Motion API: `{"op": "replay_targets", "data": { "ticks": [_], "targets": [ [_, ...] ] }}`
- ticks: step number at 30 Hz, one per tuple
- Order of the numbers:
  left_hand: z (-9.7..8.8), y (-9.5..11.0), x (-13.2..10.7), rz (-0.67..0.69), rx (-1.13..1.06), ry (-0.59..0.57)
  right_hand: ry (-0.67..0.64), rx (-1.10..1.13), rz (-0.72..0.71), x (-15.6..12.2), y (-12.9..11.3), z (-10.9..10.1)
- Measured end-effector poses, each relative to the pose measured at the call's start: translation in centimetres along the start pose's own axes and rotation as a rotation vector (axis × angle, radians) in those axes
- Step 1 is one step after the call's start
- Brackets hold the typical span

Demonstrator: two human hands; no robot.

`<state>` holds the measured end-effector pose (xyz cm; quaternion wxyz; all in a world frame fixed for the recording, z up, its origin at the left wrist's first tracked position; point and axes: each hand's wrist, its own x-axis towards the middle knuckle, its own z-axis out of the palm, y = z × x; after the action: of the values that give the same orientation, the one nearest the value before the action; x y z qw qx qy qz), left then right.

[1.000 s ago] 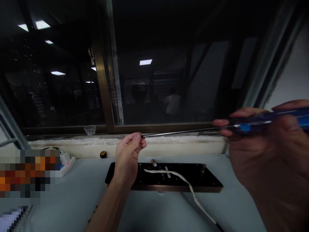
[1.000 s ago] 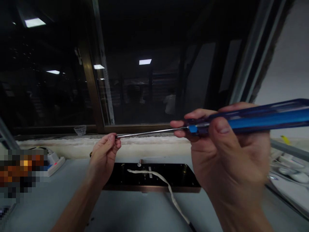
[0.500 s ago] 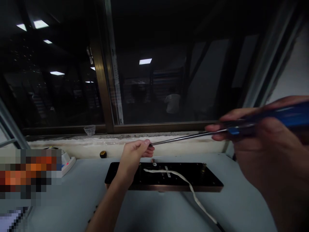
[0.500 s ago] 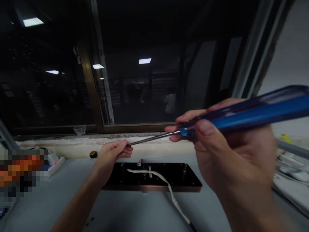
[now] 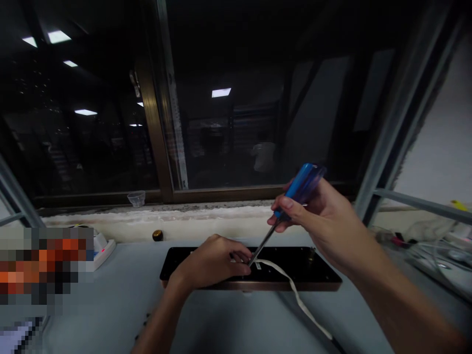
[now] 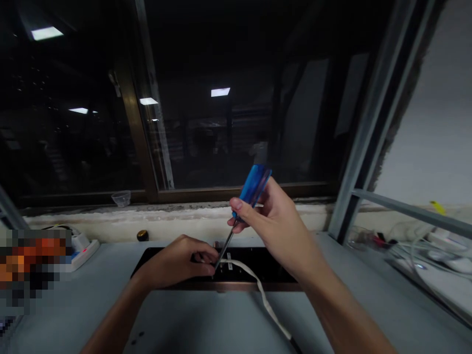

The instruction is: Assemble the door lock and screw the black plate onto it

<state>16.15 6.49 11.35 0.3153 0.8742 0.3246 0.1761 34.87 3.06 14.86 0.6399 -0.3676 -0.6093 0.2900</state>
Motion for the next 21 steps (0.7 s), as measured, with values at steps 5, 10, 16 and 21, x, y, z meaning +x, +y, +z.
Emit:
{"op": "replay_targets", "data": {
  "ticks": [5,10,16,21],
  "targets": [
    [1.3,-0.2,0.8,0.037,0.012,0.058,-0.054,-0.045,0.017,0.1,0.0,0.2],
    [1.2,-0.5,0.7,0.052,0.103,0.066,-0.179,-0.059,0.006,0.0,-0.1,0.5],
    [0.8,-0.4,0.5,0.053,0.155,0.036,-0.426,-0.045,0.131,-0.2,1.3,1.6],
    [1.3,-1.0,0.7,0.021,0.074,0.006,-0.374,-0.188,0.170,-0.2,1.8,2.5]
  ]
}}
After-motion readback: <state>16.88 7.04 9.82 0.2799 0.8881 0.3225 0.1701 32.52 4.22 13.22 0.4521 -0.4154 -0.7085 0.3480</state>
